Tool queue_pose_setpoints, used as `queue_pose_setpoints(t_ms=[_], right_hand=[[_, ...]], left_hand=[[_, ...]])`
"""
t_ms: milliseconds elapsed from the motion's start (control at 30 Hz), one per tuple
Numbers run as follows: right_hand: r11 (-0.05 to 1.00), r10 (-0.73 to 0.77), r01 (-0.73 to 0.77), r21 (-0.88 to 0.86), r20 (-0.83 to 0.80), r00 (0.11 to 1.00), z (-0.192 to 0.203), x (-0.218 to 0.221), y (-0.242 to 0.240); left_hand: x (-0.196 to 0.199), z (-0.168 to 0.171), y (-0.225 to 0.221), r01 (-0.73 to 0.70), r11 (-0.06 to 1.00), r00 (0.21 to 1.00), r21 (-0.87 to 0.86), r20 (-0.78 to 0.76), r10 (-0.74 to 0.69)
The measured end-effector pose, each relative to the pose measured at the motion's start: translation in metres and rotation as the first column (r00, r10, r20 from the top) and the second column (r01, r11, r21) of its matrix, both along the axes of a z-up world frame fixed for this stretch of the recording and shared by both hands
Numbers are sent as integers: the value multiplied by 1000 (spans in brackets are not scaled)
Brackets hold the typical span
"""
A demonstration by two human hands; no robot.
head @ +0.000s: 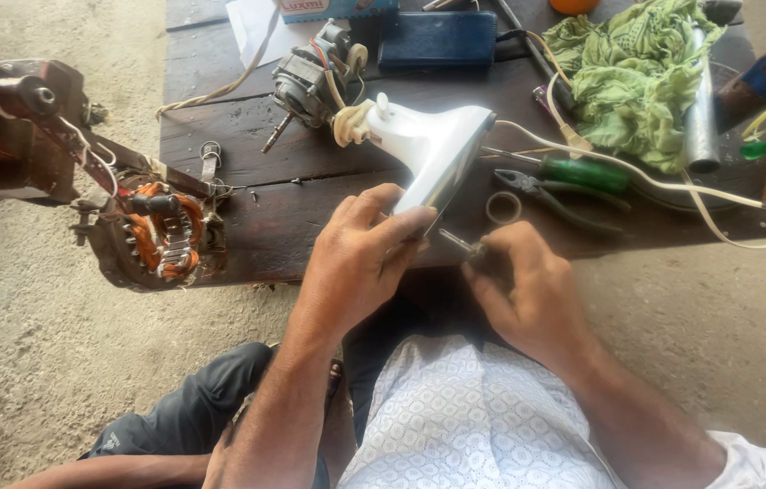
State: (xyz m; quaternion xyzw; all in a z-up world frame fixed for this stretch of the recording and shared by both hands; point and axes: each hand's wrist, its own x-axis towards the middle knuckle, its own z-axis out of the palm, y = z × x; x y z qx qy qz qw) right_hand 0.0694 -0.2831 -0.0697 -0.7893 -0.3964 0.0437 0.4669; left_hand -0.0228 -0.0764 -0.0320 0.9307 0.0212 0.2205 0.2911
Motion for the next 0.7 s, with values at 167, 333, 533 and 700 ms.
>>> queue_pose_setpoints(t_ms=[167,333,533,700], right_hand=[[999,-48,42,25,317,947,3,-6,2],[998,-68,64,25,309,949,3,-10,6],[995,-79,58,77,310,948,3,-13,5],[995,-91,72,72,330,940,9,-13,8]], left_hand=[[1,2,1,0,999,997,-47,-77,-4],[-2,3,1,6,997,995,-82,-96,-14],[-2,3,2,0,996,994,-93,-107,-10],[-1,4,2,2,997,995,-78,-94,-9]])
